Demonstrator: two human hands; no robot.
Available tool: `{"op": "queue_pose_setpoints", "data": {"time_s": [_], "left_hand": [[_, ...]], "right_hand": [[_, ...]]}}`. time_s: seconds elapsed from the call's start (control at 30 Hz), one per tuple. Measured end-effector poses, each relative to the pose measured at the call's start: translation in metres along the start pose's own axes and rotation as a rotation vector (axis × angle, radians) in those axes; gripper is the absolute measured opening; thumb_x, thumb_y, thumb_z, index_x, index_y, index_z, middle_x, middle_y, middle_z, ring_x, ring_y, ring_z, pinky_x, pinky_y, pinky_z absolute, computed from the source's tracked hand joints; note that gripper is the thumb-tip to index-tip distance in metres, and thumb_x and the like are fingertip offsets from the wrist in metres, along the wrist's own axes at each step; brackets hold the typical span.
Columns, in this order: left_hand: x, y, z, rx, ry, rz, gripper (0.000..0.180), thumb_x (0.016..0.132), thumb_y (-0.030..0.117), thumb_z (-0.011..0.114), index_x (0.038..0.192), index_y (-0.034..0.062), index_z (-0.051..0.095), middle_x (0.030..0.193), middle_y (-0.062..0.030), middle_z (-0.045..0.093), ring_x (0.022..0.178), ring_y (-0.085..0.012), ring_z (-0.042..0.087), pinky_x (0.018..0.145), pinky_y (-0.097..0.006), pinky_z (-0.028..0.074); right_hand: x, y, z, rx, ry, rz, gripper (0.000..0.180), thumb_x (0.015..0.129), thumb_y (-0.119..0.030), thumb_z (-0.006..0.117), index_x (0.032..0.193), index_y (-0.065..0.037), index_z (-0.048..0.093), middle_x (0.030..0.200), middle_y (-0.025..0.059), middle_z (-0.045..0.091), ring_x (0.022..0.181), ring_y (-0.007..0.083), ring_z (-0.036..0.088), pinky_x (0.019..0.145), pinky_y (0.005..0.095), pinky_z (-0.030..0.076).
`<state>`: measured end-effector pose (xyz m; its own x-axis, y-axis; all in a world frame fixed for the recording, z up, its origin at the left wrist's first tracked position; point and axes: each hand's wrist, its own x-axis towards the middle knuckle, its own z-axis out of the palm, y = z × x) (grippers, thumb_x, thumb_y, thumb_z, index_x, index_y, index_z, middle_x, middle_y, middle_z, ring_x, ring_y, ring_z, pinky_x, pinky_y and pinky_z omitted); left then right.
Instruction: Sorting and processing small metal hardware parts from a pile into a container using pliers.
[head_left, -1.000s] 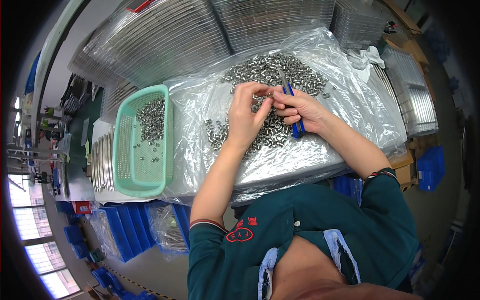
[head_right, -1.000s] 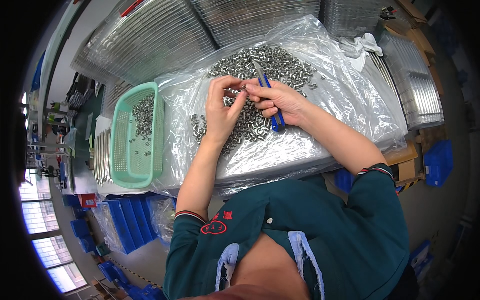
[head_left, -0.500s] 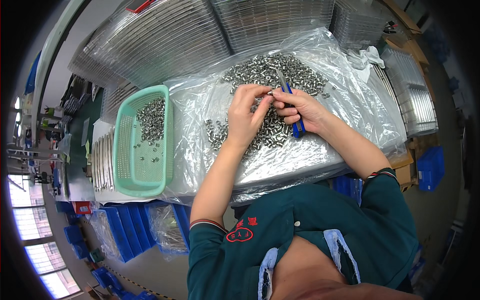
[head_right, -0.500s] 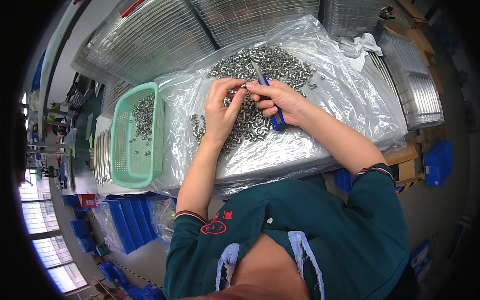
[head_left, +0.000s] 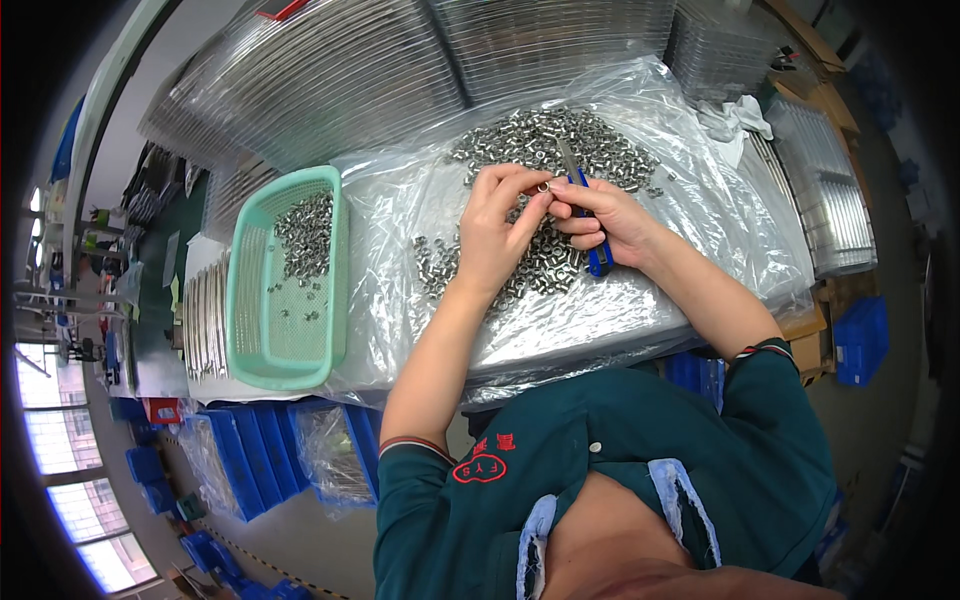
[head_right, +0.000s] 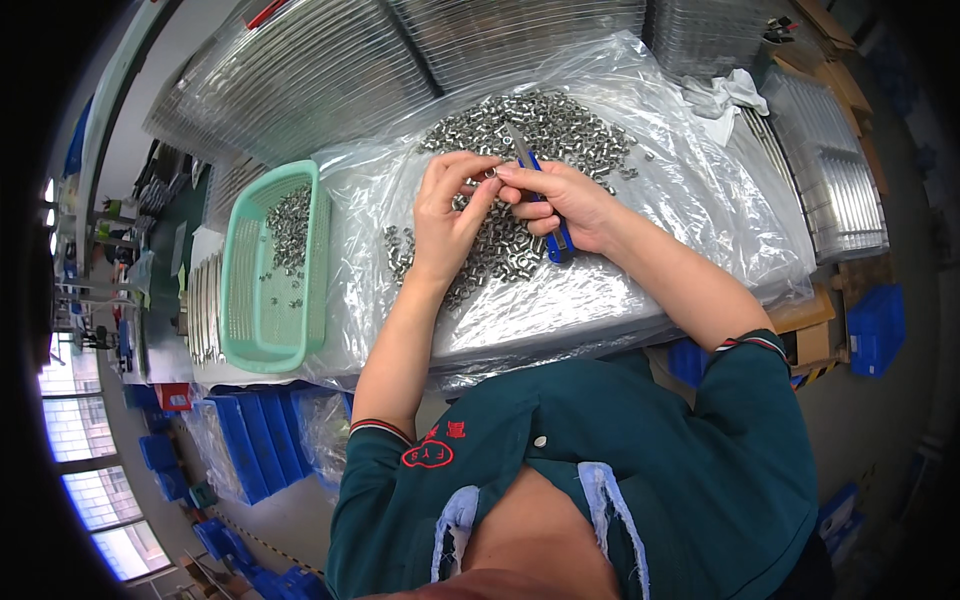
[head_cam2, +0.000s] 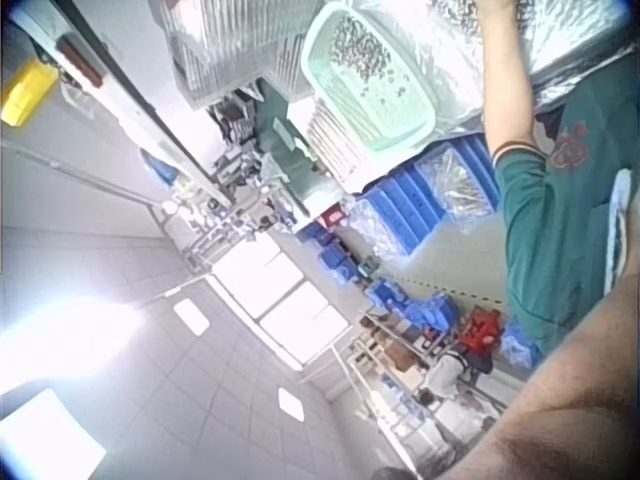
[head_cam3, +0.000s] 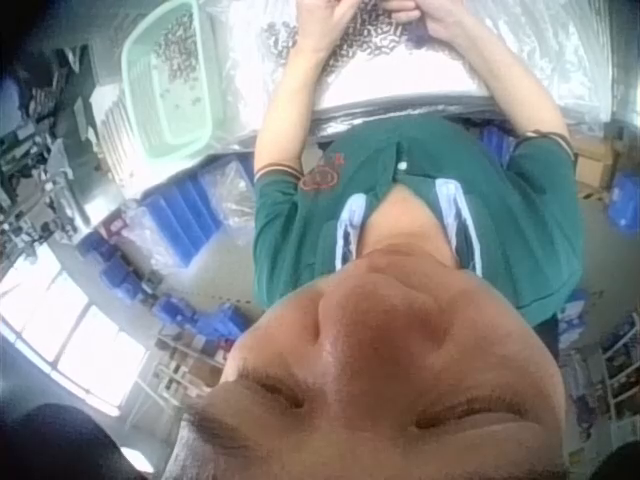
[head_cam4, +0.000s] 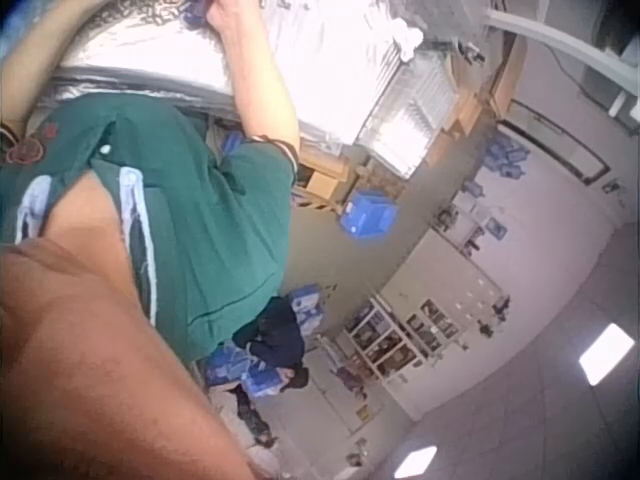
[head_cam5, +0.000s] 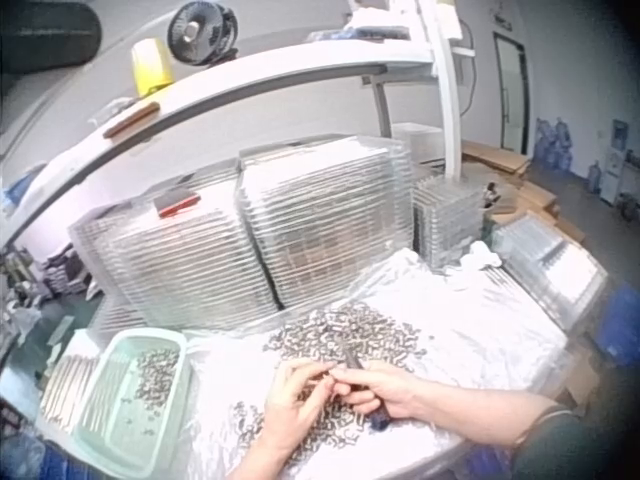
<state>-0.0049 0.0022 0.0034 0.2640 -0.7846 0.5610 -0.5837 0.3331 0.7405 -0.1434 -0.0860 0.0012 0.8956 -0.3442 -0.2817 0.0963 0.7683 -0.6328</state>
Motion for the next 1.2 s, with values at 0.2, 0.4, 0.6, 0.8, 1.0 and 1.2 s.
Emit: {"op": "queue_pose_setpoints", "data": {"time_s": [0.2,0.4,0.6,0.8,1.0,1.2], "left_hand": [[0.018,-0.014,-0.045,-0.641,0.655,-0.264,0.024,0.09,0.022,0.047,0.105,0.0037,0.051,0.086,-0.0033,0.055,0.075,-0.0099,0.051,0.062,-0.023,0.042],[0.018,-0.028,-0.062,-0.855,0.782,-0.399,0.034,0.09,0.032,0.047,0.11,0.0042,0.049,0.086,-0.0017,0.052,0.073,-0.0095,0.048,0.059,-0.022,0.04],[0.016,-0.03,-0.046,-0.276,0.364,-0.36,0.018,0.083,0.018,0.058,0.095,0.0044,0.06,0.086,-0.0042,0.059,0.08,-0.0137,0.054,0.069,-0.026,0.043],[0.008,-0.043,-0.037,0.466,0.063,-0.285,0.011,0.077,0.014,0.06,0.087,0.0101,0.063,0.084,-0.0075,0.058,0.082,-0.0239,0.055,0.073,-0.034,0.043],[0.002,-0.052,-0.034,0.64,-0.075,-0.324,0.01,0.075,0.015,0.061,0.084,0.0121,0.063,0.086,-0.0083,0.057,0.087,-0.0272,0.052,0.074,-0.037,0.044],[0.003,-0.049,-0.033,0.639,-0.123,-0.363,0.012,0.074,0.017,0.063,0.084,0.0129,0.063,0.085,-0.0083,0.057,0.087,-0.0269,0.052,0.074,-0.037,0.044]], "right_hand": [[-0.002,-0.004,0.003,-0.001,-0.024,-0.009,0.03,0.089,-0.018,0.049,0.113,0.0,0.049,0.068,-0.0053,0.044,0.045,-0.0025,0.032,0.034,0.0109,0.026],[-0.001,-0.001,0.0,0.039,-0.009,-0.003,0.019,0.09,-0.02,0.048,0.097,-0.003,0.052,0.067,-0.0043,0.045,0.045,-0.0012,0.032,0.034,0.0127,0.026],[0.002,-0.005,0.001,0.101,-0.005,-0.026,0.018,0.087,-0.013,0.046,0.102,-0.003,0.047,0.069,-0.002,0.044,0.045,0.001,0.033,0.035,0.0134,0.028],[0.001,-0.003,-0.002,0.085,-0.028,-0.042,0.024,0.088,-0.015,0.046,0.109,-0.002,0.047,0.069,-0.0032,0.046,0.046,0.0003,0.034,0.037,0.0135,0.029],[0.0,-0.002,-0.001,0.071,-0.036,-0.033,0.023,0.091,-0.021,0.045,0.104,-0.002,0.049,0.069,-0.0041,0.046,0.047,0.0,0.035,0.039,0.0143,0.031],[-0.002,-0.001,0.004,-0.003,0.002,-0.088,0.026,0.092,-0.026,0.043,0.1,-0.003,0.051,0.068,-0.0051,0.044,0.048,-0.0003,0.037,0.045,0.018,0.037]]}}
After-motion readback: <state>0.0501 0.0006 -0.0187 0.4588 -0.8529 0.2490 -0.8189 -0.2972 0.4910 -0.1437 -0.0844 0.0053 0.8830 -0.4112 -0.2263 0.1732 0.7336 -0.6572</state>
